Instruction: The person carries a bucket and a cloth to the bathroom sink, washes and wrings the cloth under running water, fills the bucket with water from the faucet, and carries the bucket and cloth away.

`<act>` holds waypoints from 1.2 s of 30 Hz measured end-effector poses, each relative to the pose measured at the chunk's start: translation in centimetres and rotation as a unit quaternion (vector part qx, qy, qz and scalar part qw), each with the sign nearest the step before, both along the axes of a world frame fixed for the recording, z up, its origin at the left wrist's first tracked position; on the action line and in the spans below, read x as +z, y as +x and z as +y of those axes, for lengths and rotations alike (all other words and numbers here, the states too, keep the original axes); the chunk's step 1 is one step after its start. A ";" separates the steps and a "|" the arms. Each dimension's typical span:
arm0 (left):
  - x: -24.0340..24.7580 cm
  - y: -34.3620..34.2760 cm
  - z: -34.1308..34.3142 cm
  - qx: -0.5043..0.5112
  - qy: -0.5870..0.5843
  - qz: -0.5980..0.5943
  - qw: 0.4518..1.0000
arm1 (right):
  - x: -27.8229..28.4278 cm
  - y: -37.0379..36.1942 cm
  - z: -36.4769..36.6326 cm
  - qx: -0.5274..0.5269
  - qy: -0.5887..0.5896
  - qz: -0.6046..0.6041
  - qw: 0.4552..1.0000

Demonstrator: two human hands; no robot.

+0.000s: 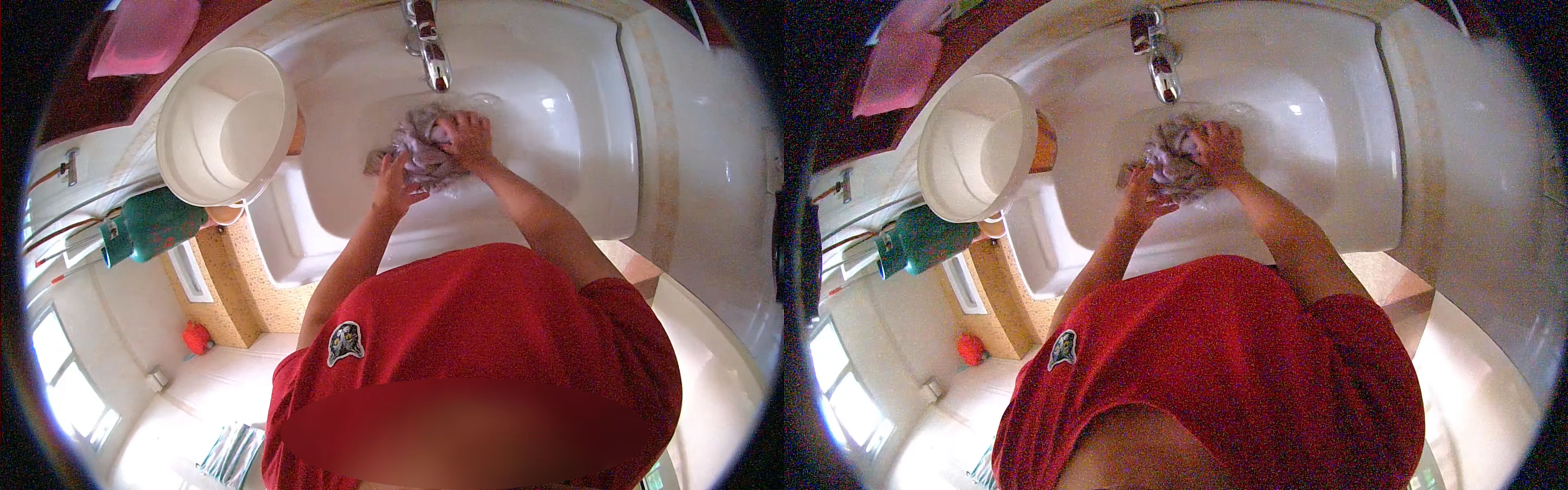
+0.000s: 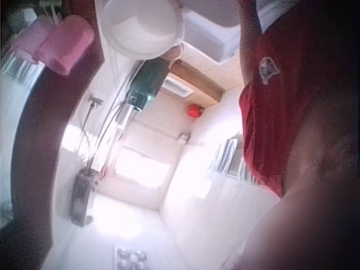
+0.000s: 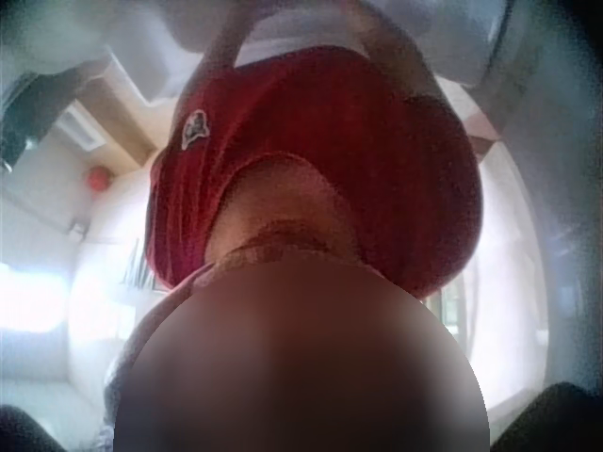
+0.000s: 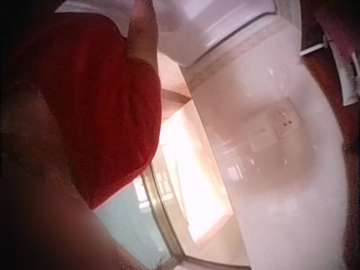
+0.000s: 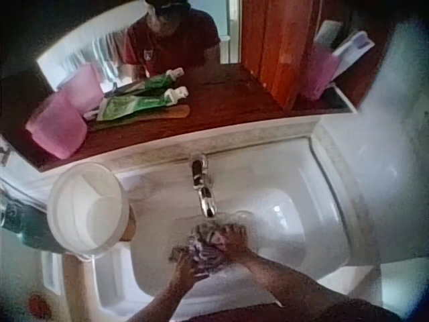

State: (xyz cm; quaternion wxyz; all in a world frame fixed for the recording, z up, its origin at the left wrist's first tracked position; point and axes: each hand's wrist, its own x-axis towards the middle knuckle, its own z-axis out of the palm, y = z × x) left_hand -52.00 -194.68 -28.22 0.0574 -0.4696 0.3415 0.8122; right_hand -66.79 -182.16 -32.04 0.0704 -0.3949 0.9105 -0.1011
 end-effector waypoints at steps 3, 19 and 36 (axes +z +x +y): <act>-0.4 -1.9 0.0 -0.004 0.115 0.032 0.993 | -2.8 2.1 -0.5 -0.104 -0.055 -0.114 0.987; -0.1 -2.6 0.3 0.263 0.329 0.152 0.894 | 11.2 6.1 -4.6 0.156 -0.306 -0.141 0.928; -2.1 1.4 -1.3 0.153 -0.008 0.040 0.987 | -1.1 -4.9 5.0 -0.047 -0.029 0.131 0.990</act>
